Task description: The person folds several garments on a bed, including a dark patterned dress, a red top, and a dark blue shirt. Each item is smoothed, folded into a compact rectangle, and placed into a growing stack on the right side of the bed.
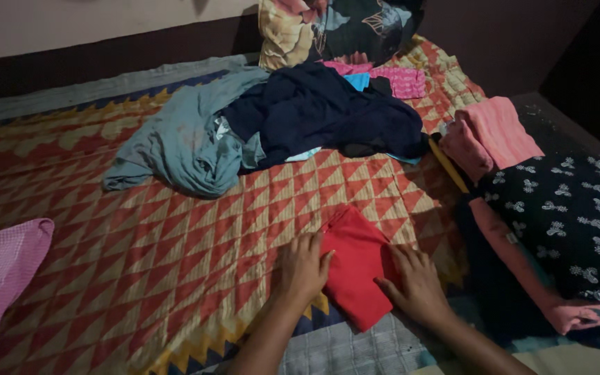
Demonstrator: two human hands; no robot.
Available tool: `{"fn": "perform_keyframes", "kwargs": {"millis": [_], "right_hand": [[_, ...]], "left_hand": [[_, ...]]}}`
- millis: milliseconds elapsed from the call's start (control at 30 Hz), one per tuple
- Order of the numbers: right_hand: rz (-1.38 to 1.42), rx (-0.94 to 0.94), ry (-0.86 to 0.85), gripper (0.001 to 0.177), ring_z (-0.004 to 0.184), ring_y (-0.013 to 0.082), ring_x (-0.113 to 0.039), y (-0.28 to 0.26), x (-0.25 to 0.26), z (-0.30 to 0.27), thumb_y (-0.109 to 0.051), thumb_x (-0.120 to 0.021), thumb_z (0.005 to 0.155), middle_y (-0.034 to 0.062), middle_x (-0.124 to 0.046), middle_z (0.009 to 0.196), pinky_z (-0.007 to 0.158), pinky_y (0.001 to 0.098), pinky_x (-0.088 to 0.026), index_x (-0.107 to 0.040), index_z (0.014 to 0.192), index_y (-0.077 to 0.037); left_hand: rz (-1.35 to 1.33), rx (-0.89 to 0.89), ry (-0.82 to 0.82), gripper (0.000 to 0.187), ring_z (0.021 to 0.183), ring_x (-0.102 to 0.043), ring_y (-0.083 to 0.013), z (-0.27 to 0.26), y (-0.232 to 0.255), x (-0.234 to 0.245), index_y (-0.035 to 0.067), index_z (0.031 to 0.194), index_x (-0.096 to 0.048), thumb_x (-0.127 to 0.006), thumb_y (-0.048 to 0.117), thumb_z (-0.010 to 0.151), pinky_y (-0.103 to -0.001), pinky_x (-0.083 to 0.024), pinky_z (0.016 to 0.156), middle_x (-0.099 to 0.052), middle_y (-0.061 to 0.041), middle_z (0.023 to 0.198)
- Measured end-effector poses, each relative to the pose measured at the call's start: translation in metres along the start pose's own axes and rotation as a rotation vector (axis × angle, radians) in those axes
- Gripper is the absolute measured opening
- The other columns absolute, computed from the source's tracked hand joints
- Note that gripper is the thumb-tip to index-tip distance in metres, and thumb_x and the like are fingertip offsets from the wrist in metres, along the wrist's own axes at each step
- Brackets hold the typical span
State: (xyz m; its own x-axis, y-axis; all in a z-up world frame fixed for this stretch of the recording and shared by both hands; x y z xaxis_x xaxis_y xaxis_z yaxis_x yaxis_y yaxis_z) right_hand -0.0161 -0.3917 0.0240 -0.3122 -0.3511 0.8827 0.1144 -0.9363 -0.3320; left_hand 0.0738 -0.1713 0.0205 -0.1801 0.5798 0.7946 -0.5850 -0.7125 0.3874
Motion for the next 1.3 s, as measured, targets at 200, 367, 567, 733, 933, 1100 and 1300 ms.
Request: {"fn": "perform_keyframes", "kwargs": {"millis": [200,367,567,733,933,1100,1300], "right_hand": [[0.115,-0.072,0.053,0.080,0.126,0.0414,-0.054,0.007,0.004,0.002,-0.042,-0.078,0.079,0.0241,-0.056,0.137,0.102,0.0451,-0.046,-0.049,0.142,0.000],[0.206,-0.189,-0.011,0.069,0.101,0.0393,-0.071,0.015,0.005,0.011,-0.042,-0.078,0.079,0.0221,-0.072,0.109,0.084,0.0445,-0.057,-0.060,0.134,-0.005],[0.355,-0.407,-0.330,0.059,0.086,0.0258,-0.079,0.037,-0.016,0.009,-0.044,-0.084,0.079,0.0153,-0.080,0.090,0.078,0.0383,-0.060,-0.070,0.123,-0.008],[1.131,-0.449,-0.265,0.044,0.097,0.0160,-0.076,0.061,-0.045,0.002,-0.022,-0.080,0.086,0.0085,-0.080,0.109,0.086,0.0300,-0.059,-0.067,0.124,-0.003],[1.387,-0.613,-0.179,0.053,0.100,0.0211,-0.066,0.059,-0.044,-0.002,-0.004,-0.078,0.083,0.0126,-0.068,0.115,0.086,0.0358,-0.055,-0.055,0.130,-0.005],[1.490,-0.530,-0.112,0.067,0.116,0.0208,-0.062,0.027,-0.005,0.006,0.006,-0.068,0.078,0.0106,-0.062,0.132,0.093,0.0366,-0.053,-0.049,0.140,-0.013],[1.446,-0.404,-0.054,0.077,0.133,0.0196,-0.052,0.003,0.048,0.012,0.006,-0.062,0.081,0.0071,-0.050,0.151,0.108,0.0345,-0.043,-0.042,0.153,-0.013]], "left_hand": [[0.036,0.279,-0.129,0.065,0.112,-0.061,-0.0401,0.004,-0.015,0.000,0.005,0.134,-0.057,-0.074,0.048,0.088,-0.050,-0.051,0.091,-0.063,-0.020,0.126],[-0.109,0.505,-0.212,0.075,0.111,-0.068,-0.0331,0.000,-0.044,-0.013,0.014,0.137,-0.061,-0.082,0.052,0.075,-0.046,-0.054,0.090,-0.071,-0.012,0.123],[-0.611,0.449,0.011,0.046,0.098,-0.072,-0.0267,-0.008,-0.078,-0.063,0.005,0.114,-0.068,-0.086,0.034,0.085,-0.038,-0.057,0.089,-0.075,-0.011,0.104],[-1.081,0.369,0.143,0.049,0.111,-0.061,-0.0212,-0.014,-0.094,-0.108,0.004,0.123,-0.058,-0.086,0.010,0.083,-0.036,-0.048,0.101,-0.065,-0.008,0.115],[-1.194,0.461,0.095,0.070,0.139,-0.047,-0.0189,-0.012,-0.074,-0.086,0.008,0.141,-0.048,-0.082,0.004,0.080,-0.036,-0.037,0.114,-0.052,-0.009,0.146],[-1.514,0.776,0.098,0.086,0.133,-0.050,-0.0208,-0.015,-0.027,-0.051,0.021,0.150,-0.036,-0.078,0.004,0.077,-0.043,-0.045,0.108,-0.042,-0.008,0.151],[-1.355,1.011,0.054,0.098,0.126,-0.019,-0.0750,-0.041,0.013,-0.040,0.022,0.162,-0.030,-0.081,-0.001,0.081,-0.078,-0.009,0.087,-0.041,-0.018,0.163]]}}
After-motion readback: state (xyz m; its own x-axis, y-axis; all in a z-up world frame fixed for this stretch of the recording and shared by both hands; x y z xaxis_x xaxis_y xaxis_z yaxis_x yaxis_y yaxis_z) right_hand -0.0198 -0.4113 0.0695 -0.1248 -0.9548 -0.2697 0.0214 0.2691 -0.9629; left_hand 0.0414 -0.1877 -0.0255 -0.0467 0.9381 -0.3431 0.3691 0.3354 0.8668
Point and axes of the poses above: each hand's wrist, its own z-axis towards the middle knuckle, its own x-axis out of the back of the hand, y = z × x, the point moved 7 cm from there along z, towards the middle knuckle
